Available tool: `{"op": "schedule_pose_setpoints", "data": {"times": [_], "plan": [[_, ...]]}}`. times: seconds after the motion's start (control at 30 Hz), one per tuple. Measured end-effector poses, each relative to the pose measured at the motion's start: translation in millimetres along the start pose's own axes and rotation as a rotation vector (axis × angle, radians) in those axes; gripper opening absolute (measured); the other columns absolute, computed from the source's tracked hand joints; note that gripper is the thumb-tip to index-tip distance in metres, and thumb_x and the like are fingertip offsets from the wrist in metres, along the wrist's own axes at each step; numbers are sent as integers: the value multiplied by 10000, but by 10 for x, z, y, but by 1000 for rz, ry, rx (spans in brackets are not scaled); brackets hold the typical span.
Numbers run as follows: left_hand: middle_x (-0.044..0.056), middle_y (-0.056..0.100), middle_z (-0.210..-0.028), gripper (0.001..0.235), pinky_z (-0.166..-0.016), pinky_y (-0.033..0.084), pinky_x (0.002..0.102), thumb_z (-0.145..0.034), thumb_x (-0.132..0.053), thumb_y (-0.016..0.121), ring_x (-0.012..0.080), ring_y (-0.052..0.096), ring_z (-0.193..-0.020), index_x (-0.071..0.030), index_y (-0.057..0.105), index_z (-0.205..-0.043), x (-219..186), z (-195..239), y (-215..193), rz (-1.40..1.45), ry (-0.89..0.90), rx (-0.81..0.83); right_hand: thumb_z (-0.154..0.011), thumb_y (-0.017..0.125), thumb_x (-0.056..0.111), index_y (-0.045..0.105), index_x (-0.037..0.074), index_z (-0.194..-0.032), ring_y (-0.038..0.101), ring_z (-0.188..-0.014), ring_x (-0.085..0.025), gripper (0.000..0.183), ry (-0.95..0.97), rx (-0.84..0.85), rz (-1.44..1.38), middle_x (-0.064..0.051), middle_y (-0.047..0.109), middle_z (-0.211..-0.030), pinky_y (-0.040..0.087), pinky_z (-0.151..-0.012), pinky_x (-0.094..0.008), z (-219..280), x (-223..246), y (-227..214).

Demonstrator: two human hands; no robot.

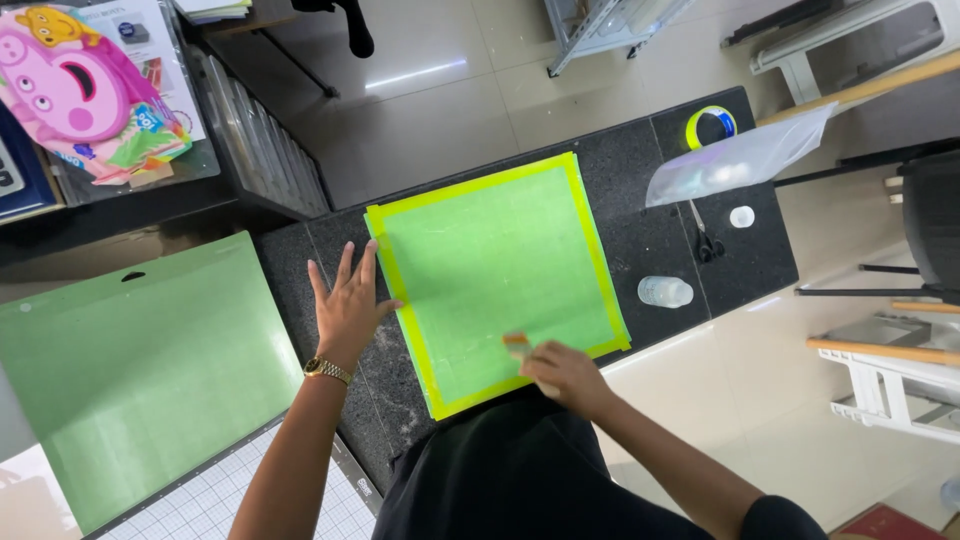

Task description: Applying a layer of adhesive to a green cutting mat using a brush and a bottle of adhesive.

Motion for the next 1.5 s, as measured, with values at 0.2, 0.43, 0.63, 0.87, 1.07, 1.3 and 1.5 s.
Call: {"op": "schedule_pose_setpoints", "data": {"times": [0.2, 0.43, 0.63, 0.87, 1.07, 1.3, 1.5], "plan": [[-27, 444, -1600, 1044, -1237, -46, 671, -883, -702, 515, 172, 182, -1573, -178, 82, -1676, -20, 5, 3, -3, 17, 4, -943, 742, 204, 835, 258, -1027, 755, -870, -174, 136, 260, -305, -11, 38, 796, -945, 576, -828, -313, -541, -867, -740], [-81, 316, -1668, 1007, -1248, 7, 668, -880, -722, 482, 173, 190, -1569, -218, 111, -1669, -106, 38, -133, -142, 55, -88, -944, 857, 159, 798, 203, -1028, 752, -939, -212, 112, 284, -444, 17, 36, 777, -952, 588, -854, -337, -1752, -1891, -1575], [-107, 270, -1681, 979, -1266, -36, 607, -897, -773, 385, 145, 176, -1562, -238, 112, -1670, -92, 12, -36, -205, 52, -89, -919, 819, 121, 809, 139, -1045, 725, -863, -394, 128, 221, -295, 19, -153, 756, -897, 591, -772, -491, -1415, -1263, -1422], [-82, 298, -1680, 943, -1271, -11, 581, -920, -751, 401, 158, 231, -1548, -235, 158, -1671, -100, 47, 58, -265, 69, -118, -866, 828, 144, 836, 194, -1029, 761, -865, -264, 171, 351, -296, -15, -67, 807, -939, 602, -834, -383, 465, -799, -792], [-58, 299, -1692, 934, -1269, 3, 600, -929, -748, 389, 187, 214, -1568, -225, 185, -1675, -113, 43, 40, -233, 118, -160, -907, 784, 114, 817, 131, -1069, 740, -911, -351, 166, 341, -311, -82, -145, 792, -975, 589, -845, -453, -20, -731, -1188], [-30, 307, -1690, 924, -1262, 73, 624, -943, -788, 289, 233, 253, -1555, -206, 221, -1658, -114, -11, 30, -241, 157, -163, -910, 792, 135, 796, 207, -1059, 741, -868, -315, 166, 229, -375, 119, -64, 771, -901, 601, -781, -443, -1624, -1760, -1347], [-24, 282, -1711, 915, -1263, 46, 621, -949, -750, 339, 238, 253, -1561, -201, 220, -1671, -109, -4, 81, -253, 129, -154, -945, 750, 187, 745, 239, -1021, 723, -764, -257, 91, 169, -261, 332, -35, 715, -798, 588, -704, -426, -929, -1221, -1231]]}}
Point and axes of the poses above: each hand's wrist, its own z-axis away from the middle knuckle, its own y-axis out of the palm, x = y × z, the point moved 10 cm from there along -z, towards the middle knuckle
